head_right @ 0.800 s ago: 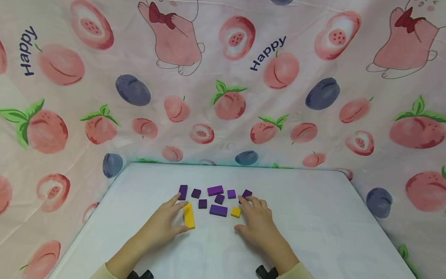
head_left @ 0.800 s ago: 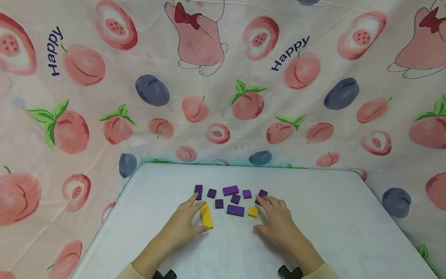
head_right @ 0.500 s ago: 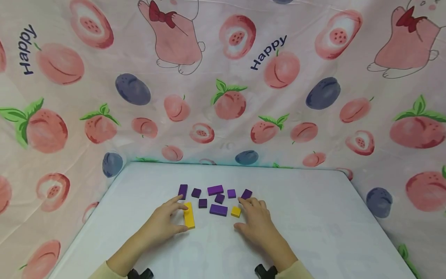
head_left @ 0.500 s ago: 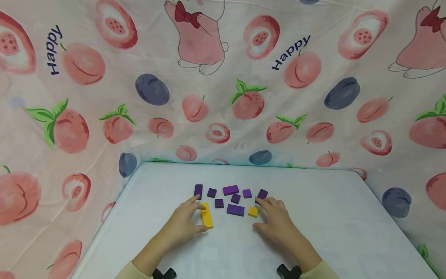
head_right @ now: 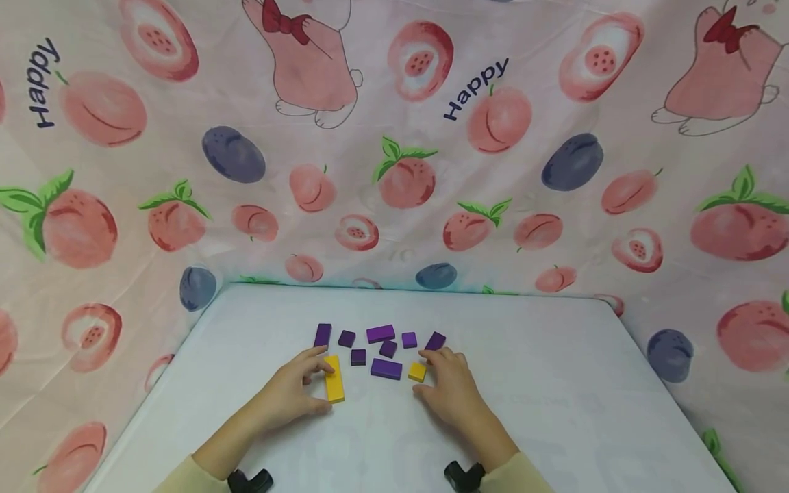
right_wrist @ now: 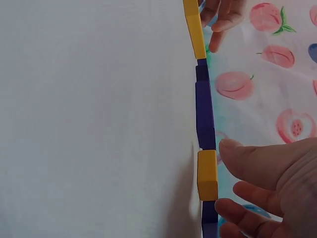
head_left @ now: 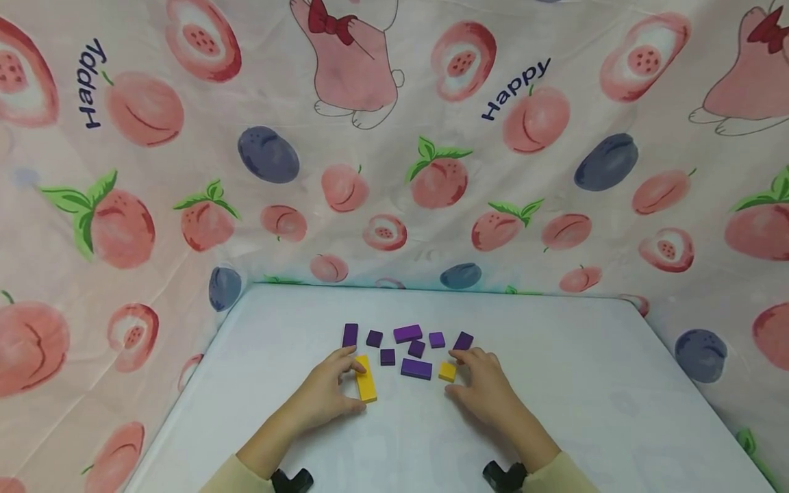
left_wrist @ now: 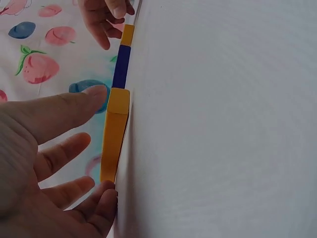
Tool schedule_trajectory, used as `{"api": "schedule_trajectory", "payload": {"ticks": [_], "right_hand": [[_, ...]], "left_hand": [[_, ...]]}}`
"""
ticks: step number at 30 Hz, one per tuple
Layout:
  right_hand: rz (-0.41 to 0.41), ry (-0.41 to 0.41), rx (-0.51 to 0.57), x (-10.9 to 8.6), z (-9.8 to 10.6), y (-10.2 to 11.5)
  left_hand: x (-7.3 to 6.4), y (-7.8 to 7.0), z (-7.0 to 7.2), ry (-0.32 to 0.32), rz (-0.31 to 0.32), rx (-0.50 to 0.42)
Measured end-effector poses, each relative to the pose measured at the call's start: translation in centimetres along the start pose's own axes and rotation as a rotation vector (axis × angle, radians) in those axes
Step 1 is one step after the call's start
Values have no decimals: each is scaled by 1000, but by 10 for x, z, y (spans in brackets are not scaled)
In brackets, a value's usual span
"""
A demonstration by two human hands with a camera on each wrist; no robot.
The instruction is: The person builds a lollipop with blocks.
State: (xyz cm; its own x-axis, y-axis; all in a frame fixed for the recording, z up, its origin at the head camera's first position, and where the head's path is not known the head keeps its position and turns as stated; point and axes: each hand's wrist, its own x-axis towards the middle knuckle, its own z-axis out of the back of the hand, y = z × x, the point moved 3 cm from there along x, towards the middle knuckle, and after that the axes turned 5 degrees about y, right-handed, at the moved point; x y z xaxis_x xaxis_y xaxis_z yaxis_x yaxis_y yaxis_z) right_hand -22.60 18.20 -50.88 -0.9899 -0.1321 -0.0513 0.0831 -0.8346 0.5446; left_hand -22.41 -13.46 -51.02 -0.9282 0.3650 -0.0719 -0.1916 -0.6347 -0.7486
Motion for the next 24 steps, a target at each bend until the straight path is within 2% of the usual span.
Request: {"api": "schedule_trajectory", "payload": {"ticks": [11,24], "right_hand": [[-31,-32,37,3,-4,-3],[-50,-7,42,7,-7,-6]], "left_hand": [[5,5,-3,-10,-5,11],[8,7,-8,-43,19,45]]}}
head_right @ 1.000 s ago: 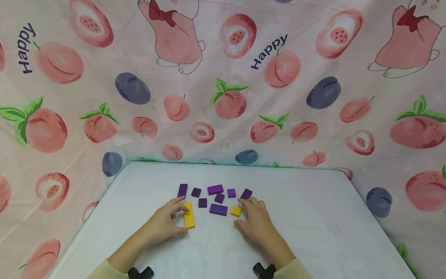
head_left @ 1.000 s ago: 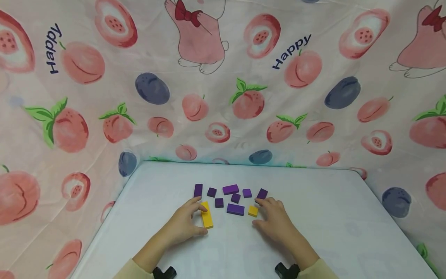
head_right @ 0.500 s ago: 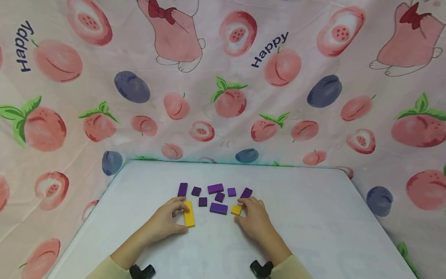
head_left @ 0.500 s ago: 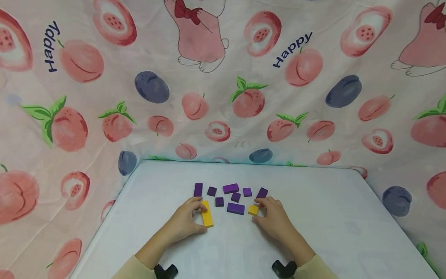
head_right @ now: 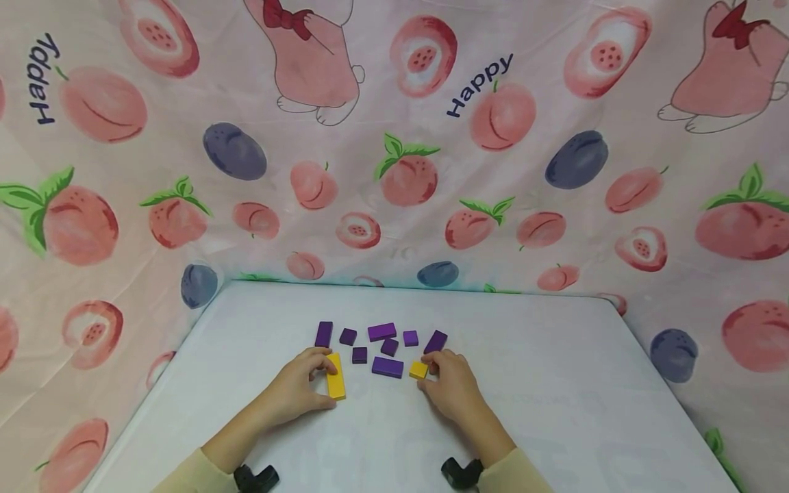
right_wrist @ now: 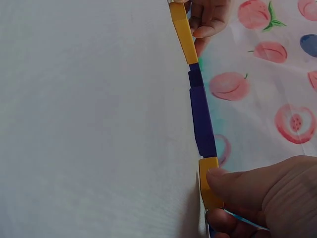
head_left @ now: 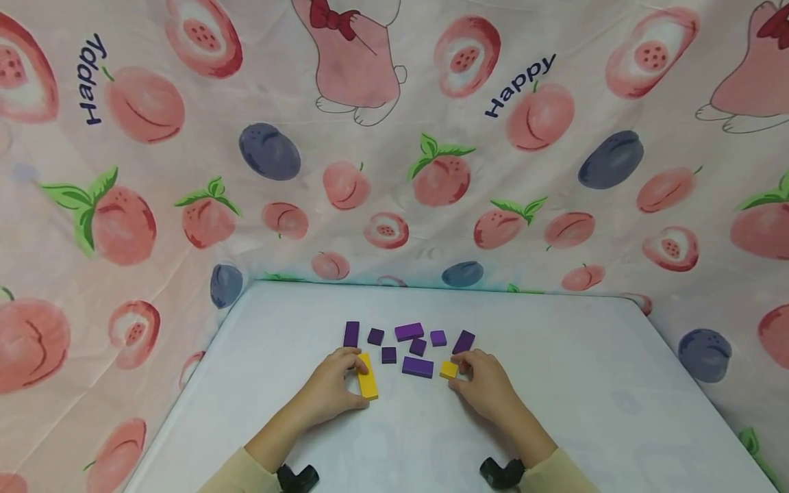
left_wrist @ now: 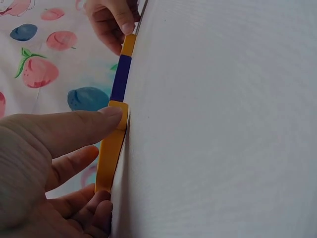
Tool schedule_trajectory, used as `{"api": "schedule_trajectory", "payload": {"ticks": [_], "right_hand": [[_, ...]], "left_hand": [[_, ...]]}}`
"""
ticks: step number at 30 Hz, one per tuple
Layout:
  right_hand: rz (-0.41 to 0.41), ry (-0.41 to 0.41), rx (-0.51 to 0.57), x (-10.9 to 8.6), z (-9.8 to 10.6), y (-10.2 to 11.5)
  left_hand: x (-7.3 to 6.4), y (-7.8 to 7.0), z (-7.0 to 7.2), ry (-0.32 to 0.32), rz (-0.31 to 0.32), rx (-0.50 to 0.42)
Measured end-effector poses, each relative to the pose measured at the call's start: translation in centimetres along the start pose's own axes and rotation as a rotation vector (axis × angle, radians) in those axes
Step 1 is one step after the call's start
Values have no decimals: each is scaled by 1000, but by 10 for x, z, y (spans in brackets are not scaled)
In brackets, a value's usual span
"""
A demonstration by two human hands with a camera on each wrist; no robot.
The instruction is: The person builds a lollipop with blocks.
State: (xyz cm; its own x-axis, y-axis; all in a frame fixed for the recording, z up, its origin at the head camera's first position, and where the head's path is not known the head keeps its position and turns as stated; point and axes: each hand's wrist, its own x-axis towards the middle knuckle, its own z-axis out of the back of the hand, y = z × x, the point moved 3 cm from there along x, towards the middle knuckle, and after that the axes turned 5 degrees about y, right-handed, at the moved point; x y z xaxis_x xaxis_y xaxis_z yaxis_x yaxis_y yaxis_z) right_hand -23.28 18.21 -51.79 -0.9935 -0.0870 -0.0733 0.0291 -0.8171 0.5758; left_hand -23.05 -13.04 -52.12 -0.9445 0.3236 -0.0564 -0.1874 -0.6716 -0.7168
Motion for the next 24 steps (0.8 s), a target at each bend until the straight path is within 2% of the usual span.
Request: {"api": "schedule_trajectory", "payload": {"ticks": [13,24], "right_hand": [[16,-9,14,0,-1,0],[-2,-5,28,-1,1,2]], "left_hand": [[-1,-2,1,-5,9,-3],[-1,-6,2,-3,13,-35]]}}
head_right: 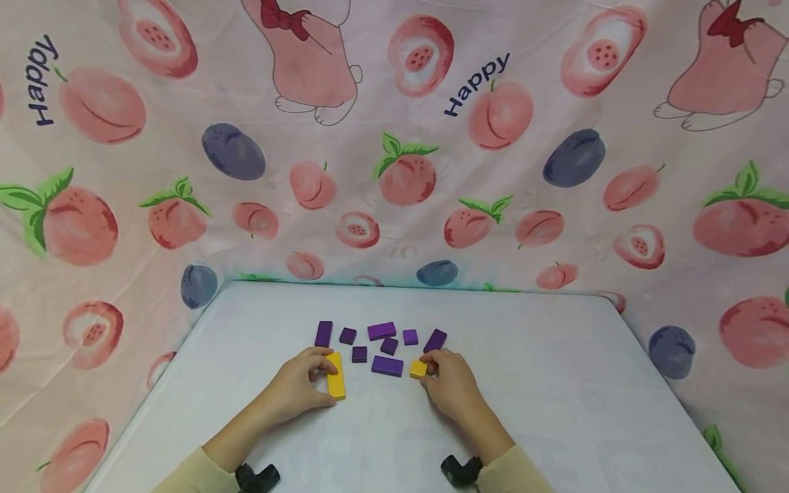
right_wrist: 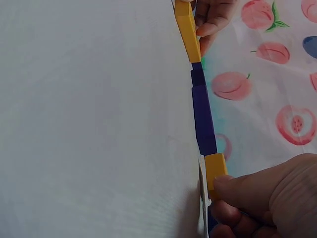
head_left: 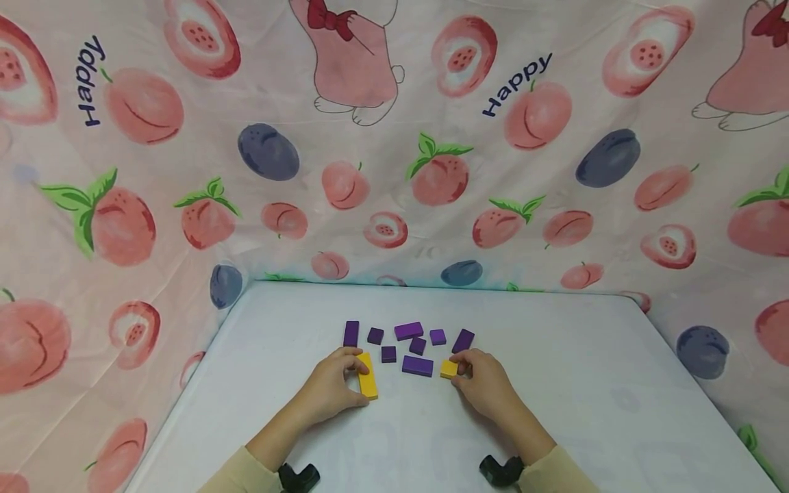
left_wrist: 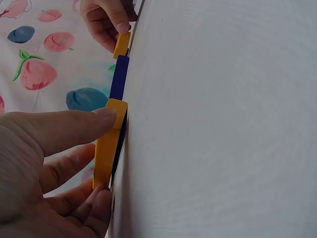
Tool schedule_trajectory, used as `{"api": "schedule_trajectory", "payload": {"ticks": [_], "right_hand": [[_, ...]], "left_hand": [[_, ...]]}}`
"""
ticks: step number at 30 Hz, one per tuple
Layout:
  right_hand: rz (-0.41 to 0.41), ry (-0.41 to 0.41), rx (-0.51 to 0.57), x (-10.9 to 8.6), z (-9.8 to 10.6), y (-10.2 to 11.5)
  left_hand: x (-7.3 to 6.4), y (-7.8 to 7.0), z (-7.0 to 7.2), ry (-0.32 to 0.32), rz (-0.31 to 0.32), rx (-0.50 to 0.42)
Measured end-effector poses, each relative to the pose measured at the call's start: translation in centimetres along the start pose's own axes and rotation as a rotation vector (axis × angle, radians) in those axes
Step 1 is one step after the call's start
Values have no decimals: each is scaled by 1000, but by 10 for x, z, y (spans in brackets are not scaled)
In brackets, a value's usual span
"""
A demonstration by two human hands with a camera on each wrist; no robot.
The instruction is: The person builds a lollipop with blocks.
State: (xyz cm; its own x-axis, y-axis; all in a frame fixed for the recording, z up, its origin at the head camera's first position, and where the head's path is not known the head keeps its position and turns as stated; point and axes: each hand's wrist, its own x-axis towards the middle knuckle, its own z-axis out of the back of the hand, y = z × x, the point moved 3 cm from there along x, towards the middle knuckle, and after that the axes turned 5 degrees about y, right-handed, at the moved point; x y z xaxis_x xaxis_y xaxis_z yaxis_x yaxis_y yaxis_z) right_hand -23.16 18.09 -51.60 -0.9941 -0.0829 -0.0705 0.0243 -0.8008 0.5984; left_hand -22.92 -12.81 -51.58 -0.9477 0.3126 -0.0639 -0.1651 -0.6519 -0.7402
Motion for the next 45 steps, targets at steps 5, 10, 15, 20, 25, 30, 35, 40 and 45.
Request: {"api": "schedule_trajectory", "payload": {"ticks": [5,10,15,20,25,30,35,40,45], "right_hand": [[-3,4,6,-1,0,1],[-1,4,13,-3,1,3],[-5,7,15,-5,1,5],[-2,16,27,-7,-1,6],[4,25,29,-8,-2,9],[10,34,38,-11,-3,12],[10,42,45,-13,-4,16],[23,42,48,-15,-5,19],[46,39,36,-16,-4,23]], "left_hand": [[-2,-2,-1,9,-2,-2],[-6,-8,-2,36,-12,-9],[-9,-13,-5,63,-25,5],[-12,-16,-8,88,-34,3],[-16,-20,-12,113,-45,-5],[-21,-24,-15,131,-61,-23],[-25,-29,-19,146,-85,-33],[-27,-33,-23,166,-93,-41],[-29,-35,-26,174,-115,-33]]}}
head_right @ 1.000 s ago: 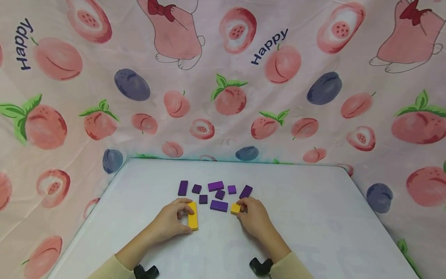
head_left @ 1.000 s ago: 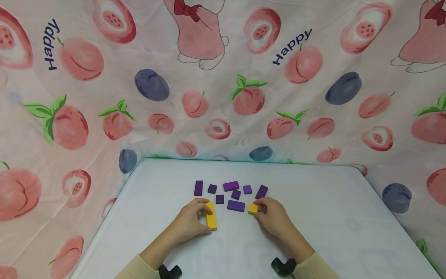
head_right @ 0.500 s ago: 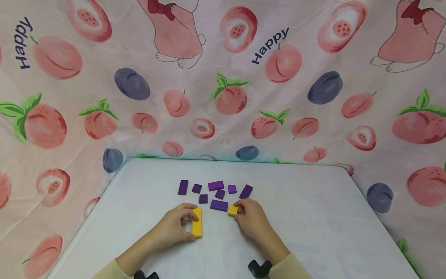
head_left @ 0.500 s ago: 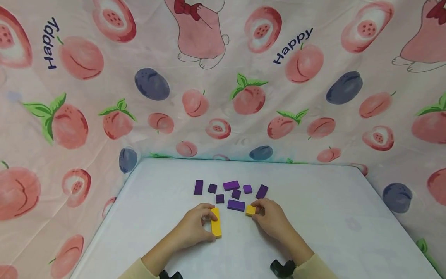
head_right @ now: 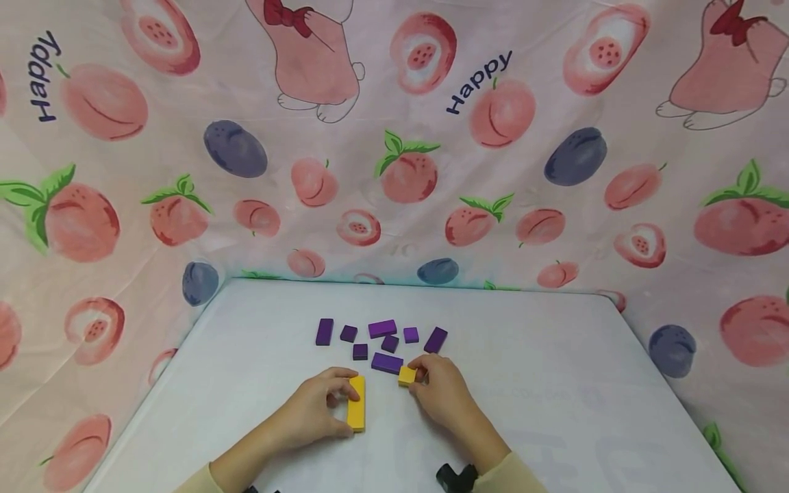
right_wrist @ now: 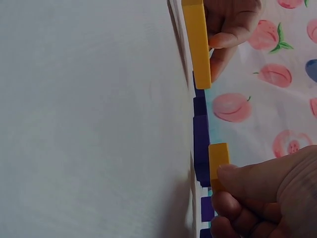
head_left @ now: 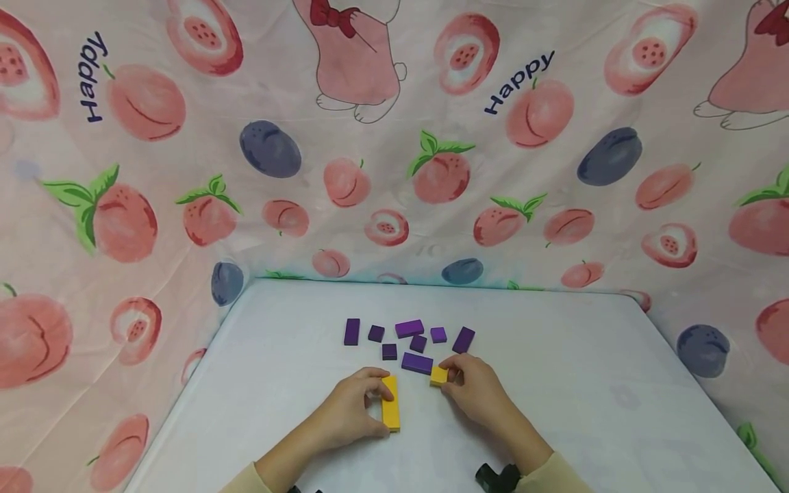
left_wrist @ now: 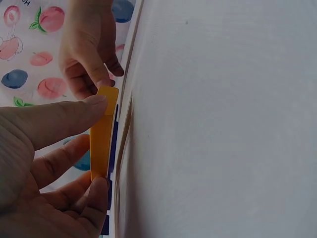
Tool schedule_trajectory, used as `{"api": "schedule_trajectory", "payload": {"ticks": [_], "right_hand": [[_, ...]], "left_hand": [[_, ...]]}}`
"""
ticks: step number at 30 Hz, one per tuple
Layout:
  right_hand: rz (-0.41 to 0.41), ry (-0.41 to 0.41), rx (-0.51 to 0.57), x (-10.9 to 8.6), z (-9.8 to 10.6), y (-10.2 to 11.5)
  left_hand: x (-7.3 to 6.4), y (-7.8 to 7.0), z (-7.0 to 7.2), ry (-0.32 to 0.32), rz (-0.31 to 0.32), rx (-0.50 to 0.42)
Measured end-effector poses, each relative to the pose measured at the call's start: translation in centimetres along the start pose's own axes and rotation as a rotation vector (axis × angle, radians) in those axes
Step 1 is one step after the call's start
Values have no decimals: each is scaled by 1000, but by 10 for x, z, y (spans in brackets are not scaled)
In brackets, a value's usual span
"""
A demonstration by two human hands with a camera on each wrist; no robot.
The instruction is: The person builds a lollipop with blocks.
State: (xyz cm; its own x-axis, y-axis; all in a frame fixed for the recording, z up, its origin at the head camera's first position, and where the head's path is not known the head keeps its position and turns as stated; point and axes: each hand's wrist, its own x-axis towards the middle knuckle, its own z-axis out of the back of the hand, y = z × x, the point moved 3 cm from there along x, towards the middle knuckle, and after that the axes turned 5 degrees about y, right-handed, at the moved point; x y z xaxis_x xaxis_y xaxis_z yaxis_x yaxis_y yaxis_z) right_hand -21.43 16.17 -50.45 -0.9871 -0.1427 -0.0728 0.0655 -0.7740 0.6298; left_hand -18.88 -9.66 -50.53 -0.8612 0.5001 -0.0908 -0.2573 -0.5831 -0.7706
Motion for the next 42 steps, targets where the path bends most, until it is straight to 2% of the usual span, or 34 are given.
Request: {"api": "schedule_trajectory", "payload": {"ticks": [7,35,42], "right_hand": [[-8,7,-20,-4,0,6],[50,70,-21,-8,-13,16],[66,82,-16,-8,-16,16]], "left_hand": [[-1,-3,-4,17,-17,3],[-3,-14,-19,103,-31,-9],[-2,-15,-21,102,-33,40]]}}
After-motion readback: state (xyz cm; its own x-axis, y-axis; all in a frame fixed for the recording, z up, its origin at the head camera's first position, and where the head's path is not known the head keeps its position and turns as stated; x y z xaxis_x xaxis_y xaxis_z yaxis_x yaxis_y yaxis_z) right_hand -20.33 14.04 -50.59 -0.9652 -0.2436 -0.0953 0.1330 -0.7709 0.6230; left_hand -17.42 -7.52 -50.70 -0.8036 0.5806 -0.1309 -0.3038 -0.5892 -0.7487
